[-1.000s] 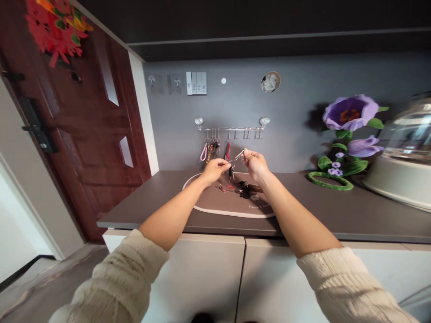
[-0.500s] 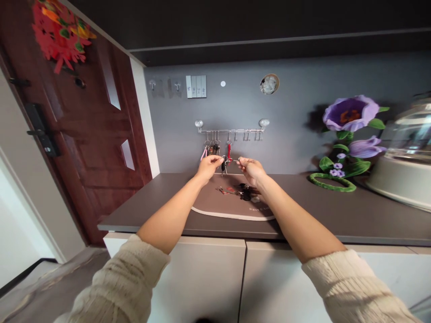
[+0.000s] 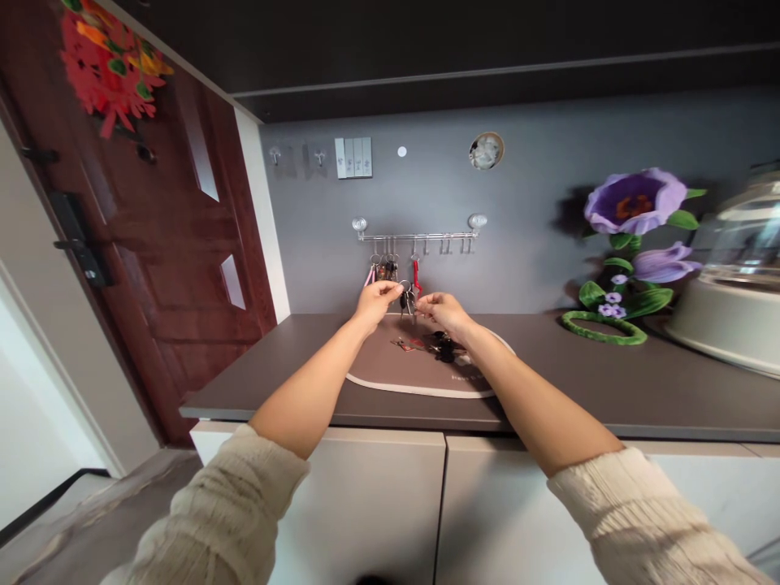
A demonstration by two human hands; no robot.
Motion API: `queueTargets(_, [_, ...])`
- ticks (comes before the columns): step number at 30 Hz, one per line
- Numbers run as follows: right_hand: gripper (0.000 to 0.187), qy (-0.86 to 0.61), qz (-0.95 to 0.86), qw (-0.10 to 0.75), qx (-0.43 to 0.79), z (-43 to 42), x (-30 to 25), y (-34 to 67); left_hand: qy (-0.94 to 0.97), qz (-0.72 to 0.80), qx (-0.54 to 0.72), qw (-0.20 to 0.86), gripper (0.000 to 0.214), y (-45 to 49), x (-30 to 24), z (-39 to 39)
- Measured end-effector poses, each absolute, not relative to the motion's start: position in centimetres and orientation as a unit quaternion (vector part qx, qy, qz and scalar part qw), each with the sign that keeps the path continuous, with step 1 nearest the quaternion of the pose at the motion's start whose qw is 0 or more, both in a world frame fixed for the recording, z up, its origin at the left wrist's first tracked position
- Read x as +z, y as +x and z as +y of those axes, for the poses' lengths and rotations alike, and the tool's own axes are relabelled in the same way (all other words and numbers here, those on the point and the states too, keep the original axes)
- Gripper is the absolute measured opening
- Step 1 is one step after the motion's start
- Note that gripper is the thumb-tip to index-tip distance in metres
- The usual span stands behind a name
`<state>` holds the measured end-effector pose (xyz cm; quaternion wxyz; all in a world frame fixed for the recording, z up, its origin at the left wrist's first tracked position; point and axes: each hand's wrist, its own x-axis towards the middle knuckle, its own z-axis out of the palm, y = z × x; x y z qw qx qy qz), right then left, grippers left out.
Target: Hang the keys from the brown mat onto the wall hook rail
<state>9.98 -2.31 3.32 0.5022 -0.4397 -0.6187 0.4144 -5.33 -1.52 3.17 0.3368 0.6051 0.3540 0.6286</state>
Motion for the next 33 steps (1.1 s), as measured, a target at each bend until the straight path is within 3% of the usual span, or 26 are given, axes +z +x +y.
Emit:
queueTargets(8, [0.003, -0.433, -0.658, 0.508, 0.349, -1.8, 3.2, 10.3, 0.613, 0.357, 0.623, 0.330, 0.021, -5.2, 3.3, -1.7])
queueTargets(17, [0.021, -0.323, -0.679, 0.558, 0.352, -2.4, 3.8, 10.0, 0.619, 0.342, 0.617, 0.345, 0.025, -5.1, 3.3, -1.8])
queueTargets(33, [0.028, -0.299, -0.672, 0.585, 0.343, -1.5, 3.2, 10.1, 0.629, 0.328, 0.607, 0.358, 0.033, -4.3, 2.9, -2.0])
